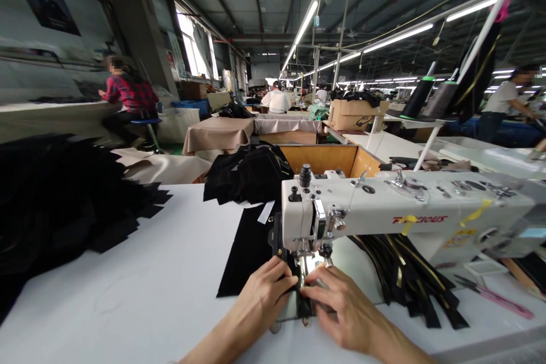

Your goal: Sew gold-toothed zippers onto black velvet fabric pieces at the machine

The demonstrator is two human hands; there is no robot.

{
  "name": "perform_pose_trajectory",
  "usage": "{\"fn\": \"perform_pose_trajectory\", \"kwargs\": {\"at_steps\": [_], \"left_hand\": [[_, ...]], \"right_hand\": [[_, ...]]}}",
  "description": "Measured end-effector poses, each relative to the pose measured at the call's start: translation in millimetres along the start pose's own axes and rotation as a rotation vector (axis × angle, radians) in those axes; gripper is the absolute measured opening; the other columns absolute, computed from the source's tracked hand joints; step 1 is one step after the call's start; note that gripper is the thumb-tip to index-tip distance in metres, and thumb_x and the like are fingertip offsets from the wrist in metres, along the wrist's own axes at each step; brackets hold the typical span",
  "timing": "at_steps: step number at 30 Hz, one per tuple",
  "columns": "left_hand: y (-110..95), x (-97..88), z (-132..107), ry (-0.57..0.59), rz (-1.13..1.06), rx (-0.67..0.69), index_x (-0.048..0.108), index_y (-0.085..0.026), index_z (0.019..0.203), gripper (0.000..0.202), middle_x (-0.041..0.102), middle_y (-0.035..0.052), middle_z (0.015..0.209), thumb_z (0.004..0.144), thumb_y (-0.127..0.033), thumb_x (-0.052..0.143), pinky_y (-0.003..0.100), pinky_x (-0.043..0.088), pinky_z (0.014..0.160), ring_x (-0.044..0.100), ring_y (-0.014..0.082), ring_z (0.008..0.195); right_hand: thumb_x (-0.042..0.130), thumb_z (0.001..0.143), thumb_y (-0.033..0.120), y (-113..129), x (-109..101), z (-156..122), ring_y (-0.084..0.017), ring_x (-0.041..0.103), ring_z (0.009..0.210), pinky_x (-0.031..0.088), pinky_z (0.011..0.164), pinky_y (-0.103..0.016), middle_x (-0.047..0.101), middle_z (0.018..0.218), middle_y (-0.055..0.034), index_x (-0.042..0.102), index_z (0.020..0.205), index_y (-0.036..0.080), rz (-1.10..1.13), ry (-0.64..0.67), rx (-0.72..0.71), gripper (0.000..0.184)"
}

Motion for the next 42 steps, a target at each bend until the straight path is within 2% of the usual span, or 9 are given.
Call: {"fn": "perform_pose_trajectory", "kwargs": {"at_steps": [7, 11, 15, 28, 34, 42], "left_hand": [[-3, -0.2, 3, 0.028, 0.049, 0.025, 0.065, -0.017, 0.100, 0.022, 0.060, 0.0060, 0.089, 0.098, -0.009, 0.045, 0.031, 0.051, 0.069, 0.056, 0.0209, 0.082], [-4, -2.9, 6, -0.024, 0.115, 0.050, 0.064, -0.017, 0.097, 0.028, 0.061, 0.0057, 0.087, 0.100, -0.010, 0.037, 0.030, 0.052, 0.067, 0.057, 0.0196, 0.079], [-5, -4.9, 9, -0.023, 0.164, 0.046, 0.063, -0.017, 0.100, 0.030, 0.062, 0.0066, 0.090, 0.103, -0.014, 0.033, 0.030, 0.053, 0.070, 0.059, 0.0198, 0.083], [-7, -6.8, 8, -0.007, 0.164, 0.046, 0.062, -0.016, 0.101, 0.028, 0.062, 0.0068, 0.090, 0.099, -0.007, 0.035, 0.030, 0.053, 0.070, 0.060, 0.0202, 0.083], [-7, -6.9, 8, 0.003, 0.139, 0.022, 0.061, -0.017, 0.097, 0.027, 0.060, 0.0062, 0.089, 0.102, -0.010, 0.035, 0.030, 0.053, 0.069, 0.059, 0.0191, 0.080], [-1, 3.5, 4, 0.073, 0.121, 0.001, 0.059, -0.015, 0.100, 0.024, 0.058, 0.0062, 0.090, 0.102, -0.009, 0.036, 0.032, 0.050, 0.071, 0.056, 0.0196, 0.081]], "right_hand": [[0.050, 0.080, 0.004, -2, 2, -1, -0.024, 0.053, 0.095, 0.048, 0.094, -0.043, 0.058, 0.105, -0.0096, 0.064, 0.116, 0.017, -0.008, 0.010, 0.005, 0.040], [0.051, 0.080, 0.006, -7, 5, -3, -0.026, 0.052, 0.103, 0.048, 0.095, -0.043, 0.057, 0.116, -0.0097, 0.059, 0.124, 0.019, -0.039, 0.032, 0.067, 0.047], [0.052, 0.079, 0.006, -10, 5, -2, -0.026, 0.050, 0.111, 0.046, 0.099, -0.043, 0.056, 0.125, -0.0092, 0.054, 0.131, 0.019, -0.076, 0.036, 0.134, 0.053], [0.052, 0.080, 0.007, -9, 5, -2, -0.028, 0.051, 0.116, 0.046, 0.103, -0.047, 0.056, 0.127, -0.0118, 0.054, 0.132, 0.017, -0.076, 0.056, 0.159, 0.054], [0.052, 0.078, 0.007, -10, 7, -1, -0.028, 0.050, 0.115, 0.045, 0.104, -0.046, 0.054, 0.128, -0.0109, 0.055, 0.131, 0.017, -0.030, 0.072, 0.174, 0.053], [0.053, 0.077, 0.006, -12, 6, 0, -0.027, 0.050, 0.113, 0.045, 0.102, -0.044, 0.055, 0.124, -0.0112, 0.058, 0.127, 0.016, -0.006, 0.038, 0.155, 0.051]]}}
Point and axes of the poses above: each hand's wrist, its own z-axis towards the middle knuckle, its own x-axis out of the palm, y = z × x, the point moved 6 cm from there along z, towards the middle knuckle
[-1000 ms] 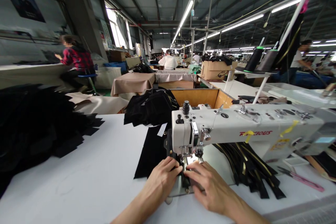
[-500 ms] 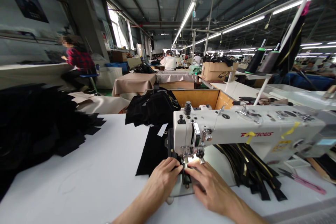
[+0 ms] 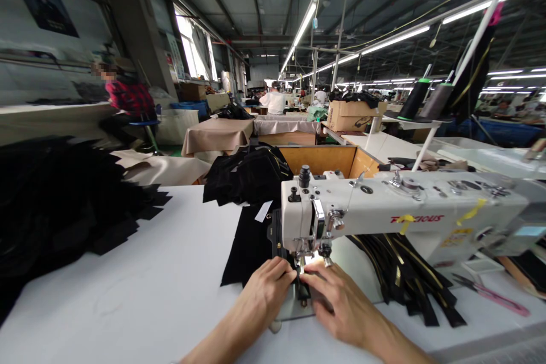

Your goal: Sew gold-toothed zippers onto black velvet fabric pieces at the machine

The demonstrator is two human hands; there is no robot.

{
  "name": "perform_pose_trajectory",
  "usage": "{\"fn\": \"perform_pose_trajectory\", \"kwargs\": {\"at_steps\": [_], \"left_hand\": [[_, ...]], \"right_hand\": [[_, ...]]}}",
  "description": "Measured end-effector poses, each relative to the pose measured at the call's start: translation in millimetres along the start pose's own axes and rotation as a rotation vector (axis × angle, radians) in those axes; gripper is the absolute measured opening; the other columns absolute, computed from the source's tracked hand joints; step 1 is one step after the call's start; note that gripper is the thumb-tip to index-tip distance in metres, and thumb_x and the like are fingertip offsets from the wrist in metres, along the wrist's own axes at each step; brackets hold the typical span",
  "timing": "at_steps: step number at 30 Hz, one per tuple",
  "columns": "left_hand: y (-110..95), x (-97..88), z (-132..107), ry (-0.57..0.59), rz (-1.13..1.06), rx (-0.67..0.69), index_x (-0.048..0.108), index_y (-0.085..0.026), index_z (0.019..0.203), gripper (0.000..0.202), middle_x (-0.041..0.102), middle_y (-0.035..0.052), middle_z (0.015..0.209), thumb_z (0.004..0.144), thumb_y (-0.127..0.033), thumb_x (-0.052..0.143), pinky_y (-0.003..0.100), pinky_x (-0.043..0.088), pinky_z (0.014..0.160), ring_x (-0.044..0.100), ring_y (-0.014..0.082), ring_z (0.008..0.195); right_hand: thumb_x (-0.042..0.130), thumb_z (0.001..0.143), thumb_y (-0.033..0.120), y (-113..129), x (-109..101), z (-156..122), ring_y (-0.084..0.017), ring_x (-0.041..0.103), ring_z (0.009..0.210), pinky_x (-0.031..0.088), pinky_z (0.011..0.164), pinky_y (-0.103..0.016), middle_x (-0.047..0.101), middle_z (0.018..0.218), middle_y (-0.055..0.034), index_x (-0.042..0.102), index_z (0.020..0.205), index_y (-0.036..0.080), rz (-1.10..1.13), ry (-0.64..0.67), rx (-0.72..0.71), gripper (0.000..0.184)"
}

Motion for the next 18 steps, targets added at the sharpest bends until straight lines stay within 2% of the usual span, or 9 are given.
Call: {"fn": "perform_pose_trajectory", "kwargs": {"at_steps": [4, 9, 18], "left_hand": [[1.1, 2.7, -0.4, 0.005, 0.015, 0.006, 0.059, -0.015, 0.098, 0.023, 0.057, 0.0061, 0.089, 0.103, -0.010, 0.037, 0.031, 0.050, 0.070, 0.056, 0.0190, 0.079], [-0.2, -2.5, 0.6, -0.064, 0.030, 0.028, 0.061, -0.018, 0.097, 0.024, 0.057, 0.0047, 0.085, 0.101, -0.008, 0.038, 0.028, 0.051, 0.070, 0.059, 0.0181, 0.078], [-2.0, -3.4, 2.3, -0.075, 0.019, 0.039, 0.059, -0.016, 0.095, 0.025, 0.058, 0.0053, 0.084, 0.102, -0.010, 0.036, 0.028, 0.050, 0.067, 0.058, 0.0181, 0.077]], "right_hand": [[0.053, 0.077, 0.005, -1.1, -0.2, 1.7, -0.026, 0.052, 0.110, 0.047, 0.100, -0.042, 0.056, 0.121, -0.0102, 0.059, 0.124, 0.017, -0.003, -0.026, -0.027, 0.049], [0.052, 0.079, 0.006, -1.6, -0.6, 1.4, -0.026, 0.053, 0.108, 0.048, 0.097, -0.042, 0.056, 0.120, -0.0106, 0.058, 0.125, 0.018, -0.012, -0.022, -0.034, 0.048], [0.052, 0.077, 0.004, 1.5, -0.9, 0.9, -0.026, 0.052, 0.108, 0.048, 0.097, -0.042, 0.056, 0.121, -0.0101, 0.057, 0.126, 0.018, -0.014, -0.019, -0.029, 0.051]]}}
Point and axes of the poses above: each hand's wrist, its own z-axis towards the middle knuckle, its own x-axis out of the palm, y = z × x, the point moved 6 cm from there along z, towards the middle knuckle
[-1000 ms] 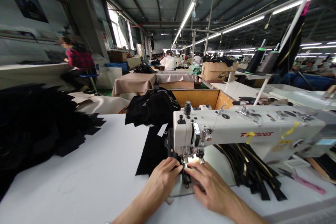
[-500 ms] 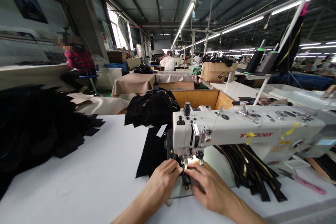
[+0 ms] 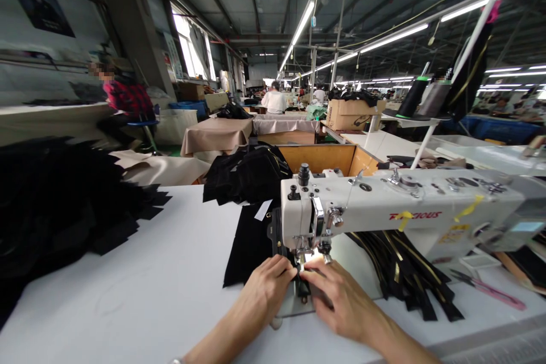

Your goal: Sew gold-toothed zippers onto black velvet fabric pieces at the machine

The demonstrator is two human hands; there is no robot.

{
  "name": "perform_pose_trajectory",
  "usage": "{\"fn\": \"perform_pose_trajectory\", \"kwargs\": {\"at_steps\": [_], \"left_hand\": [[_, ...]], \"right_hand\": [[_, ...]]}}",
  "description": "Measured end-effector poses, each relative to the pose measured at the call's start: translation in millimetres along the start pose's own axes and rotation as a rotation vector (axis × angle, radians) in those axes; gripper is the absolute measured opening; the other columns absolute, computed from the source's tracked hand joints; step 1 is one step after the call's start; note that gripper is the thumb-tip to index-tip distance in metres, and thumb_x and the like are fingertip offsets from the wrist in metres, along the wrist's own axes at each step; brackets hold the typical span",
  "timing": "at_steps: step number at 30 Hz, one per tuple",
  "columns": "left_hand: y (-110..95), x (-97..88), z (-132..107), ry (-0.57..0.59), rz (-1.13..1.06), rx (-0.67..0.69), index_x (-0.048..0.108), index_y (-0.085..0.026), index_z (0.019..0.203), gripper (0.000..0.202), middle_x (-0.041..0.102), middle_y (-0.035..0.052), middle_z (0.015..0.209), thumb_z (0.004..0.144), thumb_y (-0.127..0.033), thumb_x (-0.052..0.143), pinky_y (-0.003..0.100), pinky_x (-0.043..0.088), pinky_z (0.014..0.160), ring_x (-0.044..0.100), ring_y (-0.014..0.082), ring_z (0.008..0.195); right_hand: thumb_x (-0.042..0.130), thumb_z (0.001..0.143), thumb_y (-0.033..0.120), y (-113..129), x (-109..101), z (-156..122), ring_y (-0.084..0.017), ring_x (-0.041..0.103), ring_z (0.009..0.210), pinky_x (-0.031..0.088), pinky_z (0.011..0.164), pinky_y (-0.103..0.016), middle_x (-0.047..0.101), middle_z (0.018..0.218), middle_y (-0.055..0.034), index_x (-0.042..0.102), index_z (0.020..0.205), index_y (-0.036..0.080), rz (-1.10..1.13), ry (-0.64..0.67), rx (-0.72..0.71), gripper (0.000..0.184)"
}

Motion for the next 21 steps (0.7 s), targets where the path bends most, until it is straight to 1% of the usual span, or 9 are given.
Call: {"fn": "perform_pose_trajectory", "kwargs": {"at_steps": [6, 13, 21], "left_hand": [[2.1, 2.7, -2.1, -0.006, 0.015, -0.005, 0.059, -0.016, 0.094, 0.025, 0.058, 0.0052, 0.084, 0.100, -0.008, 0.037, 0.029, 0.051, 0.068, 0.058, 0.0184, 0.077], [2.4, 1.8, 0.5, 0.000, 0.011, -0.009, 0.058, -0.016, 0.093, 0.024, 0.058, 0.0051, 0.084, 0.100, -0.007, 0.038, 0.029, 0.050, 0.067, 0.058, 0.0184, 0.076], [1.5, 2.3, -0.9, 0.014, 0.000, -0.002, 0.058, -0.016, 0.094, 0.022, 0.058, 0.0045, 0.084, 0.099, -0.006, 0.040, 0.029, 0.048, 0.066, 0.056, 0.0181, 0.073]], "right_hand": [[0.051, 0.079, 0.006, -3.2, 3.4, -0.3, -0.027, 0.052, 0.109, 0.047, 0.097, -0.043, 0.055, 0.122, -0.0092, 0.056, 0.127, 0.020, 0.008, 0.012, 0.015, 0.050], [0.050, 0.078, 0.005, -0.9, 0.2, 1.2, -0.027, 0.052, 0.109, 0.047, 0.097, -0.043, 0.055, 0.121, -0.0100, 0.056, 0.127, 0.019, 0.020, 0.003, 0.020, 0.051], [0.050, 0.082, 0.006, -0.6, 0.5, 0.1, -0.026, 0.053, 0.106, 0.048, 0.096, -0.043, 0.057, 0.117, -0.0098, 0.058, 0.124, 0.019, 0.016, -0.014, -0.001, 0.045]]}}
Point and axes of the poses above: each hand's wrist, its own z-axis towards the middle knuckle, its own x-axis out of the palm, y = z × x, the point moved 6 cm from there along z, towards the middle knuckle
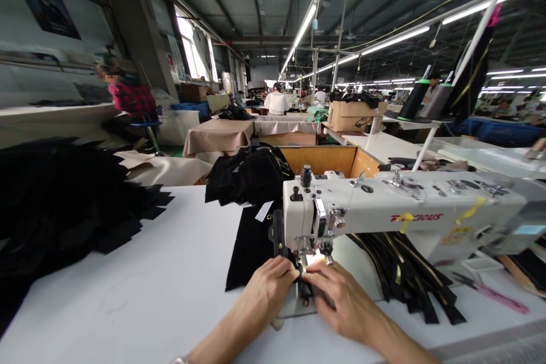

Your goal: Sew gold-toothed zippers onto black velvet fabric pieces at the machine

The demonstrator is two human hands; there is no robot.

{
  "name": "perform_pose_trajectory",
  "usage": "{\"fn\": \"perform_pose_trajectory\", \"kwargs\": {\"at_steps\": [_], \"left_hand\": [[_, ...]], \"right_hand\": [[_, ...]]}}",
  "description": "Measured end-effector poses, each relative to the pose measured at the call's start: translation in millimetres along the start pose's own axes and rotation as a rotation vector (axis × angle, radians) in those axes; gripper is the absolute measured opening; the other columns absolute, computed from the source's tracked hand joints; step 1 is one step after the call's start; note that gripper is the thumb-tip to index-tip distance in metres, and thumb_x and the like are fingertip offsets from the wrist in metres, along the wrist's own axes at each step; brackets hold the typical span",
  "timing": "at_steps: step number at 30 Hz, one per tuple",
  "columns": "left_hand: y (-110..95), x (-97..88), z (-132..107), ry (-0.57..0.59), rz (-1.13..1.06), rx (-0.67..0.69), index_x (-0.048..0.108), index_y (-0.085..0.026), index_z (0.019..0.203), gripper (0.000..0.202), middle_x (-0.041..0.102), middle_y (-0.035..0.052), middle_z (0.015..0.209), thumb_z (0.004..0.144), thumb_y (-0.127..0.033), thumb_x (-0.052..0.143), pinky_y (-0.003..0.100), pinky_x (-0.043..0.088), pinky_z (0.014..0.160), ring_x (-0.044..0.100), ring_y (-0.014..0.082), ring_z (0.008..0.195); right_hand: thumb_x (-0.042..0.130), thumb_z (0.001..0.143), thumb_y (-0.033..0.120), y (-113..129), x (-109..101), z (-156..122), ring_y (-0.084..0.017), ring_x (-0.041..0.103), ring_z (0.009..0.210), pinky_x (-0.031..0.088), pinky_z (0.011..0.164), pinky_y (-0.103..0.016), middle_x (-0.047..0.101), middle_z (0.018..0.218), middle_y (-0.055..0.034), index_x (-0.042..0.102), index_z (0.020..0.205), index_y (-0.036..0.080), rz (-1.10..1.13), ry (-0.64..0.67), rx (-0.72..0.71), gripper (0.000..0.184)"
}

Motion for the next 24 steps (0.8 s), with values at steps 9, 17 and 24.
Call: {"fn": "perform_pose_trajectory", "kwargs": {"at_steps": [9, 17, 24], "left_hand": [[-10, -16.8, 4, 0.001, -0.031, 0.003, 0.059, -0.017, 0.087, 0.025, 0.059, 0.0050, 0.079, 0.098, -0.009, 0.038, 0.028, 0.047, 0.064, 0.056, 0.0181, 0.071], [21, -15.9, -4, 0.070, 0.025, -0.166, 0.062, -0.019, 0.122, 0.031, 0.067, 0.0073, 0.120, 0.104, -0.022, 0.037, 0.041, 0.049, 0.102, 0.059, 0.0235, 0.117], [3, -7.4, -13, 0.220, 0.387, -0.146, 0.063, -0.012, 0.123, 0.033, 0.066, 0.0148, 0.124, 0.101, -0.017, 0.040, 0.050, 0.054, 0.094, 0.061, 0.0315, 0.114]], "right_hand": [[0.050, 0.084, 0.007, 5, -3, 0, -0.025, 0.053, 0.104, 0.046, 0.097, -0.043, 0.059, 0.114, -0.0094, 0.061, 0.119, 0.018, 0.010, 0.008, -0.032, 0.039], [0.047, 0.087, 0.010, 9, -1, -2, -0.025, 0.053, 0.100, 0.045, 0.095, -0.044, 0.058, 0.111, -0.0102, 0.063, 0.113, 0.017, 0.049, -0.014, -0.120, 0.032], [0.044, 0.092, 0.016, 14, -5, 0, -0.024, 0.053, 0.101, 0.044, 0.094, -0.042, 0.061, 0.110, -0.0094, 0.062, 0.113, 0.016, 0.091, -0.012, -0.134, 0.028]]}}
Point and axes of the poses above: each hand's wrist, its own z-axis towards the middle knuckle, its own x-axis out of the palm, y = z × x, the point moved 6 cm from there along z, towards the middle knuckle
